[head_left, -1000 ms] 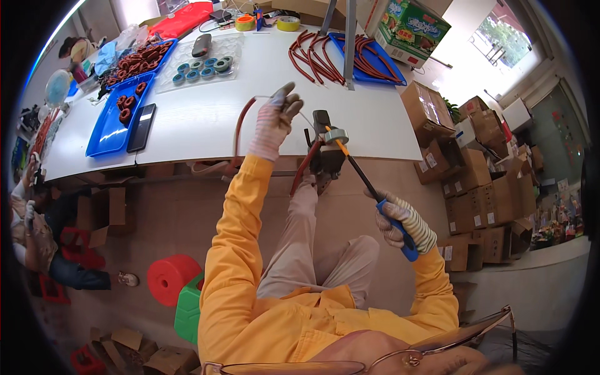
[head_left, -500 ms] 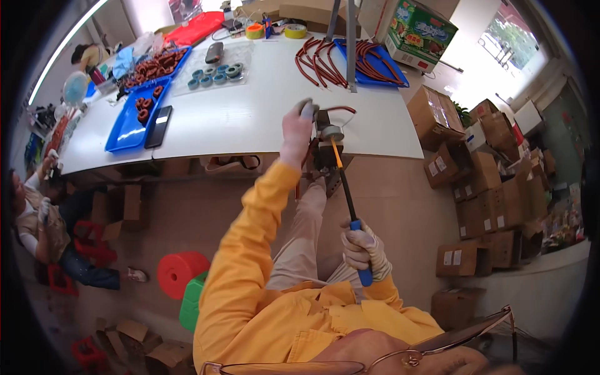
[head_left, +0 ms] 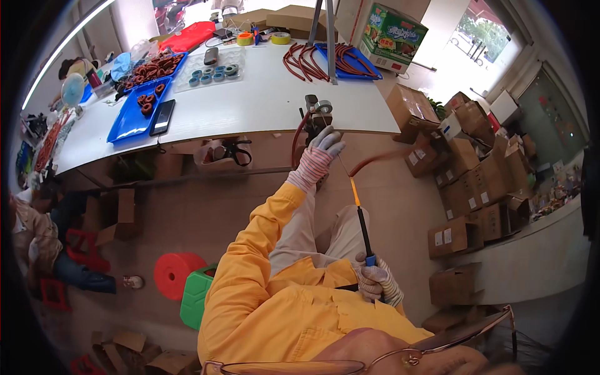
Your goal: The person removes a wound core from a clamp, secures a new core into the clamp, and winds a wire through it using a hook tool.
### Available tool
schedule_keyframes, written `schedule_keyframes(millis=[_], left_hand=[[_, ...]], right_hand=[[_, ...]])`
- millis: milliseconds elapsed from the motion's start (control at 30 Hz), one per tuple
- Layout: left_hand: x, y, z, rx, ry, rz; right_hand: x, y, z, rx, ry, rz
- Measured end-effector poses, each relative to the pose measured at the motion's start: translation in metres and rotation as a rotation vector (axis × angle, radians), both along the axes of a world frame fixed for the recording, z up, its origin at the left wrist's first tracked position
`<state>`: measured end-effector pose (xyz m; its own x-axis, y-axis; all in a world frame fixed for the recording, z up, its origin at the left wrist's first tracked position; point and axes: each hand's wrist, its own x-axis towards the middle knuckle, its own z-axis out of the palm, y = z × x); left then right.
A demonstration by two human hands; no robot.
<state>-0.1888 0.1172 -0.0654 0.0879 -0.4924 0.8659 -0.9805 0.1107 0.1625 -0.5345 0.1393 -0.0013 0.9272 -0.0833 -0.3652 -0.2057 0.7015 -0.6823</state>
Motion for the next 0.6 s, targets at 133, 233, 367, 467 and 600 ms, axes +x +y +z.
schedule_keyframes(millis=[133,233,367,467,600], left_hand=[[0.01,0.014,0.006,-0.358,0.516,-0.341],[0.044,0.028,0.013,-0.695,1.317,-0.408],[0.121,0.009,0.023,-0.851,1.684,-0.671],[0.174,-0.024,0.025,-0.592,1.631,-0.92],[0.215,-0.076,0.029,-0.14,1.861,-0.996]], right_hand=[[0.038,-0.007,0.012,-0.588,0.13,-0.402],[0.075,-0.038,0.041,-0.521,0.195,-0.27],[0.131,-0.09,0.068,-0.563,0.268,0.012],[0.177,-0.131,0.077,-0.496,0.25,0.168],[0.229,-0.176,0.069,-0.397,0.189,0.315]])
